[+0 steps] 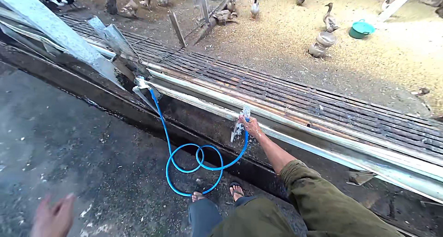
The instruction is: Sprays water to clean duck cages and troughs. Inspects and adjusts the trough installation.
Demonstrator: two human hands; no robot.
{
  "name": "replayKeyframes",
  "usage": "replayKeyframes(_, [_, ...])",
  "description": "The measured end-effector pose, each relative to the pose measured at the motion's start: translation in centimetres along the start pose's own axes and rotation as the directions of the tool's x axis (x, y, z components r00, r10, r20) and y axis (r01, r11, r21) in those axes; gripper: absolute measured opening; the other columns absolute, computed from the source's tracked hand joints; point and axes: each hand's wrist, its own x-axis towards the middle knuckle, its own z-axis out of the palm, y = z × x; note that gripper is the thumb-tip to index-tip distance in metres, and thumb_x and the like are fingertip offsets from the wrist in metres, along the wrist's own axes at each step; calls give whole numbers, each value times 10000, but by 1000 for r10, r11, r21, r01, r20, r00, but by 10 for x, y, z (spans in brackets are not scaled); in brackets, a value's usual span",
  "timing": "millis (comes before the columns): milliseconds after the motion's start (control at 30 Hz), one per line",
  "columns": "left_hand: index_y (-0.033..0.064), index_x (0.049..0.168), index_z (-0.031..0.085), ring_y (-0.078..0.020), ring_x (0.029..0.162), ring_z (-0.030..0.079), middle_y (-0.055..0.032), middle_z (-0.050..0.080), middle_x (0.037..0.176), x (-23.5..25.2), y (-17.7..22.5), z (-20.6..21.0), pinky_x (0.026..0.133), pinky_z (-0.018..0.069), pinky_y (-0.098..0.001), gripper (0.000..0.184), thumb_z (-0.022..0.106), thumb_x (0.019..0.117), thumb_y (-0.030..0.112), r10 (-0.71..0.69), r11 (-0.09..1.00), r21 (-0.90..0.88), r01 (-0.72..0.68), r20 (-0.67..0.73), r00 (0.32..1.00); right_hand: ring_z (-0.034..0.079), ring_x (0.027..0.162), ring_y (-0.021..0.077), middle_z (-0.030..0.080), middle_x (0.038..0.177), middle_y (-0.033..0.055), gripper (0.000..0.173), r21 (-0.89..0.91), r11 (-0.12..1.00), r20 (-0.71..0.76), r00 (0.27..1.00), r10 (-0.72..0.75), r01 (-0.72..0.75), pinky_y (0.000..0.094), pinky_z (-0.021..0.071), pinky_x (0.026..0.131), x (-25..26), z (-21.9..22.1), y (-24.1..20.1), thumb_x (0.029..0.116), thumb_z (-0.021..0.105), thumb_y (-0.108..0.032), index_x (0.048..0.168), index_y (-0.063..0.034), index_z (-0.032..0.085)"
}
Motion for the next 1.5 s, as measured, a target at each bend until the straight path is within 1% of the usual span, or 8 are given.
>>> replayKeyframes(133, [35, 1594, 298, -413, 1323, 558, -289, 528, 1455, 78, 130, 117, 1101, 449, -571, 647, 463, 1084, 398, 188, 970, -198, -139, 250, 950, 641, 614, 115, 671, 716, 55, 413, -78, 993, 39, 995, 95, -92, 324, 577, 676, 5, 34, -33, 1079, 534, -350, 1005, 18, 708])
replayKeyframes(267, [58, 1569, 342, -297, 1290, 600, -195, 578, 1440, 124, 219, 246, 1086, 481, -465, 542, 394, 1117, 353, 230, 836, -542, 89, 492, 840, 680, 1022, 361, 699, 1062, 258, 476, -362, 921, 109, 974, 197, -146, 532, 504, 973, 24, 80, -87, 1088, 502, -372, 1135, 61, 693])
replayKeyframes(467, [71, 1555, 337, -268, 1135, 649, -191, 575, 1418, 176, 287, 334, 919, 538, -412, 503, 309, 1136, 348, 161, 713, -555, 428, 724, 671, 683, 1075, 423, 678, 1136, 270, 450, -553, 813, 187, 922, 338, -186, 592, 534, 944, 49, 173, -147, 1080, 512, -277, 1432, -2, 453])
replayKeyframes(767, [11, 1505, 361, -246, 1121, 636, -219, 528, 1413, 256, 269, 337, 918, 547, -352, 409, 355, 1106, 99, -4, 605, -495, 623, 781, 625, 654, 1111, 392, 618, 1219, 289, 478, -516, 797, 261, 828, 496, -315, 559, 508, 956, 78, 250, -204, 1135, 273, -251, 1526, 21, 247])
replayKeyframes(1000, [-33, 1273, 514, -143, 802, 578, -126, 588, 1031, 289, 242, 326, 737, 525, -273, 285, 478, 993, -70, 52, 611, -531, 587, 767, 639, 686, 800, 191, 671, 966, 145, 366, 123, 939, 154, 940, 303, -323, 354, 591, 762, 89, 287, -142, 1120, 396, -184, 1425, 12, 445])
replayKeyframes(1133, [15, 1337, 515, -174, 1020, 643, -135, 602, 1258, 311, 206, 302, 889, 551, -338, 307, 430, 1045, -29, 207, 781, -462, 419, 826, 525, 574, 570, 142, 623, 811, 72, 426, 122, 919, -104, 916, 387, -375, 332, 542, 573, 108, 309, -129, 1134, 360, -260, 1519, -81, 397])
replayKeyframes(1300, [3, 1420, 543, -309, 1266, 578, -229, 570, 1408, 360, 152, 262, 1061, 468, -470, 401, 544, 1020, 34, 295, 949, -312, -46, 828, 477, 666, 886, 326, 659, 1088, 224, 424, -182, 829, -155, 848, 507, -529, 495, 546, 831, 150, 297, -136, 1133, 323, -249, 1517, -85, 396])
replayKeyframes(1500, [148, 1517, 447, -365, 1241, 605, -182, 503, 1499, 439, 67, 183, 896, 559, -577, 469, 501, 1057, 73, 67, 976, -170, 134, 827, 558, 562, 672, 249, 582, 945, 164, 400, -120, 746, -247, 748, 616, -655, 430, 509, 638, 159, 247, -126, 1122, 319, -272, 1472, -97, 405])
